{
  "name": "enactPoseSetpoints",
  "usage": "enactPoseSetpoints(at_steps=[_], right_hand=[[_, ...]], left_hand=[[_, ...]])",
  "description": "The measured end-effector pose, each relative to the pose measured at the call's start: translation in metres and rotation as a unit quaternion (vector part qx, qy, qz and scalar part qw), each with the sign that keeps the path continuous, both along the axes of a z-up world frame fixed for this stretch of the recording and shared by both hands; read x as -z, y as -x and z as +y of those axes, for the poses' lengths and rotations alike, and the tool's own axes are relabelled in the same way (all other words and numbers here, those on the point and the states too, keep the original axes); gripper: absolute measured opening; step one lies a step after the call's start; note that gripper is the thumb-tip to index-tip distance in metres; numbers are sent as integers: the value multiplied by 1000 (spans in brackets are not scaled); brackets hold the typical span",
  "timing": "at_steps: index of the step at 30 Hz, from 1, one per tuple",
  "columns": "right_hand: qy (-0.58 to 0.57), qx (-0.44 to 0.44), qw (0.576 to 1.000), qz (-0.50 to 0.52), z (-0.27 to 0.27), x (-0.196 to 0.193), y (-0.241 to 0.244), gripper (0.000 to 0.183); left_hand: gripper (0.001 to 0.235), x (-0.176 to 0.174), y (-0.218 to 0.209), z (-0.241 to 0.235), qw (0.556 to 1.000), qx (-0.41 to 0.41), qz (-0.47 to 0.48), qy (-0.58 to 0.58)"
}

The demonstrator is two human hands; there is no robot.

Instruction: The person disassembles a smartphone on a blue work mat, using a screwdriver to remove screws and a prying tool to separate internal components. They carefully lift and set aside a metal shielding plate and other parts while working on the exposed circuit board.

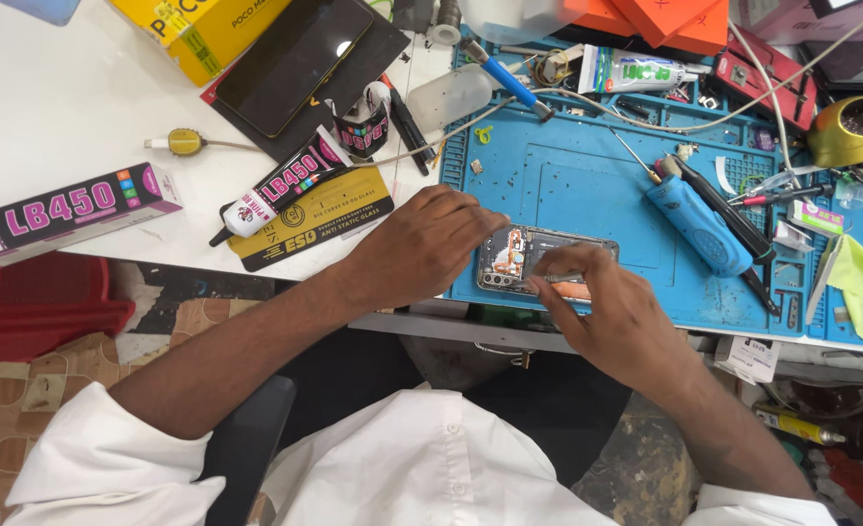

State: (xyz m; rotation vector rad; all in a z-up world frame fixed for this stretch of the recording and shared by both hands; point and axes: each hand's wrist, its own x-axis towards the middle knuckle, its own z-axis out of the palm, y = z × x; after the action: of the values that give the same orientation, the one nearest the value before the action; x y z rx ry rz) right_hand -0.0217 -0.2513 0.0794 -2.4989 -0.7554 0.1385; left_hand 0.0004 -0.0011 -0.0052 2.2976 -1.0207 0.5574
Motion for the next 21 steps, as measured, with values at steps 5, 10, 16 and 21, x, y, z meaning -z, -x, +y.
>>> enactPoseSetpoints(at_steps=[5, 10, 16, 21], right_hand=[[-71, -98, 992, 22, -8, 2, -3, 35], [-218, -24, 975, 38, -11, 7, -10, 34], [-224, -1, 974, 33, -12, 4, -15, 37], [-168, -46, 982, 73, -10, 6, -12, 36]], left_hand=[[42, -1, 0, 1, 1000, 7, -5, -5], [27, -6, 2, 1, 1000, 10, -27, -1], [24, -7, -5, -9, 998, 52, 18, 43], [24, -2, -8, -6, 999, 19, 16, 47]])
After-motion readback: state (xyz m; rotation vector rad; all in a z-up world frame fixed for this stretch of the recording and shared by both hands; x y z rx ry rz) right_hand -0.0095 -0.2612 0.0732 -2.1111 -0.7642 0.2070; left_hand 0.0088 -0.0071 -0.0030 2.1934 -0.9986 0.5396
